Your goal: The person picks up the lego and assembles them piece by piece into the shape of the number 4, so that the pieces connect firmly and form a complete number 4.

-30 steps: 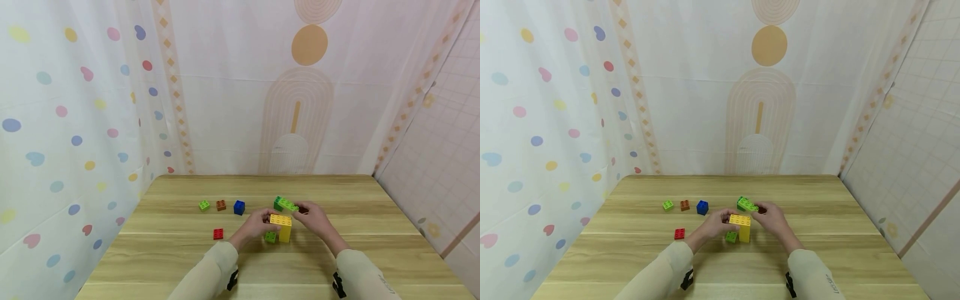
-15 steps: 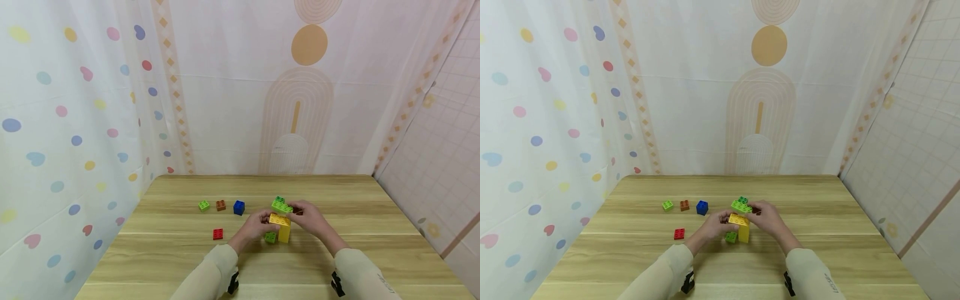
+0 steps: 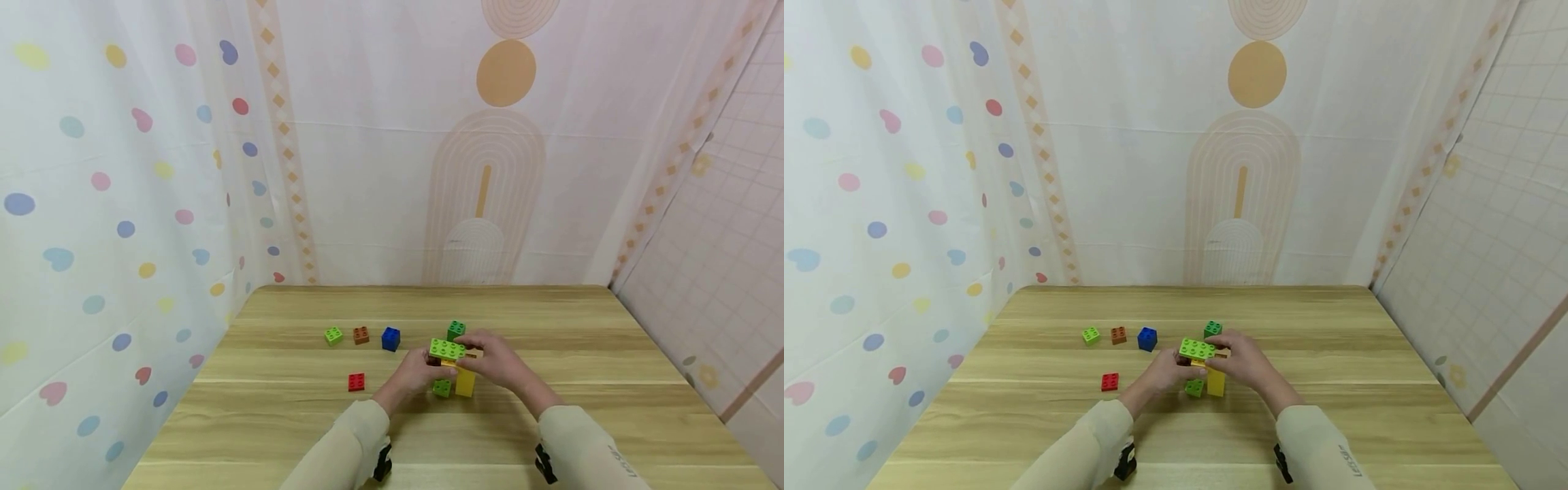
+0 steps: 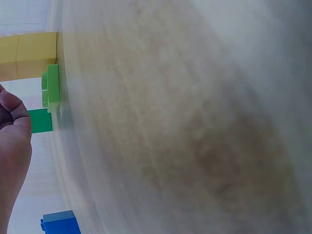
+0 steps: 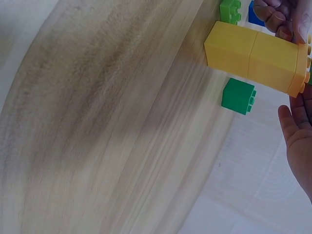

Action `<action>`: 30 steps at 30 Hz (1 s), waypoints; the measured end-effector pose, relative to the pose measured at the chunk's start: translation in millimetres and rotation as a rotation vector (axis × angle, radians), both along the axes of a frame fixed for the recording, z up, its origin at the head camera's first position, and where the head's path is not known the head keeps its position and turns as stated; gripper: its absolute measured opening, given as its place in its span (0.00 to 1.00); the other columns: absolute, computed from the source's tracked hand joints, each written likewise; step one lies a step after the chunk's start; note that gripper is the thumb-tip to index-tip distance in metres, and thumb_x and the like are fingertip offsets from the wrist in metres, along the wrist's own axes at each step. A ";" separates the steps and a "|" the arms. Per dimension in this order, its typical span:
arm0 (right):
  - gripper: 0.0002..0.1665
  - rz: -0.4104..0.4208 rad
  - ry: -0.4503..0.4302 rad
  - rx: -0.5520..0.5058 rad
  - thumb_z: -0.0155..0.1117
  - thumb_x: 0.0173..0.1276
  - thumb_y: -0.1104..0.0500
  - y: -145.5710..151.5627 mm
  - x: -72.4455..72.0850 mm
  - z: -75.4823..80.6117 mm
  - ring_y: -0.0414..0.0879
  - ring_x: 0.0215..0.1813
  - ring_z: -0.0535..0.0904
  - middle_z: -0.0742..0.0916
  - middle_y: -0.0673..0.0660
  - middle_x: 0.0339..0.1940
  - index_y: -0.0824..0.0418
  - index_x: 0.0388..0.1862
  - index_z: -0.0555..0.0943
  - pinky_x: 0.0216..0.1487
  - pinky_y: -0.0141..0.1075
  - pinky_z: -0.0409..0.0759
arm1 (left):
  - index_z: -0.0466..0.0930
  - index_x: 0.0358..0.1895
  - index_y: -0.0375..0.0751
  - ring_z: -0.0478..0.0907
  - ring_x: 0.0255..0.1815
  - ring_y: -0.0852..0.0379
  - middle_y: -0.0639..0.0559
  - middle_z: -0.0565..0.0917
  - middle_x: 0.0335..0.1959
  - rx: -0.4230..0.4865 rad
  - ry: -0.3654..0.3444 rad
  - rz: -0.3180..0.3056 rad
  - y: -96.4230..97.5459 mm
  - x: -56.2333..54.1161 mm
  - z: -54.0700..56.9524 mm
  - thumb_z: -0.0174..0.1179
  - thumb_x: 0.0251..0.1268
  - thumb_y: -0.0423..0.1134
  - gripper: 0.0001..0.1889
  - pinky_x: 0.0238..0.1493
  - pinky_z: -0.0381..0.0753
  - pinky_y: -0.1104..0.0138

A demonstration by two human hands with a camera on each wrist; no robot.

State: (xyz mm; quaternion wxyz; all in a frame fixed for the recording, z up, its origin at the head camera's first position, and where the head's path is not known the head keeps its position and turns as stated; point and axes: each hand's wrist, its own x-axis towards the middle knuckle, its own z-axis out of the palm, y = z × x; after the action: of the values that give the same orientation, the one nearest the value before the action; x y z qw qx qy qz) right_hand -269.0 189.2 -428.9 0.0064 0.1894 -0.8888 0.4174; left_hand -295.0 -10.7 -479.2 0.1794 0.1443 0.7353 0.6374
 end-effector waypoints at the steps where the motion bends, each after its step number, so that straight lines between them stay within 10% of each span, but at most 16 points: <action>1: 0.23 0.003 0.001 0.003 0.70 0.67 0.58 -0.5 -0.2 -0.1 0.56 0.57 0.78 0.82 0.59 0.57 0.64 0.59 0.82 0.57 0.56 0.75 | 0.81 0.56 0.42 0.80 0.51 0.54 0.52 0.84 0.49 0.001 0.000 0.000 -0.1 -0.4 -0.6 0.71 0.60 0.38 0.20 0.60 0.75 0.55; 30: 0.22 0.035 -0.002 0.042 0.70 0.66 0.56 -3.8 0.4 -2.9 0.56 0.58 0.78 0.82 0.59 0.56 0.61 0.58 0.83 0.54 0.51 0.78 | 0.80 0.57 0.38 0.82 0.49 0.53 0.49 0.85 0.48 0.075 -0.008 -0.006 0.4 0.7 -2.4 0.71 0.60 0.33 0.21 0.54 0.79 0.58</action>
State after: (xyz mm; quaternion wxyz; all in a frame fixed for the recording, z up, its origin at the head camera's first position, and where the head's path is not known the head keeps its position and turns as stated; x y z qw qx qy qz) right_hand -268.6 185.3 -431.8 -0.0058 0.2044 -0.8938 0.3991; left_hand -294.3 -10.3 -481.6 0.1789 0.1506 0.7098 0.6644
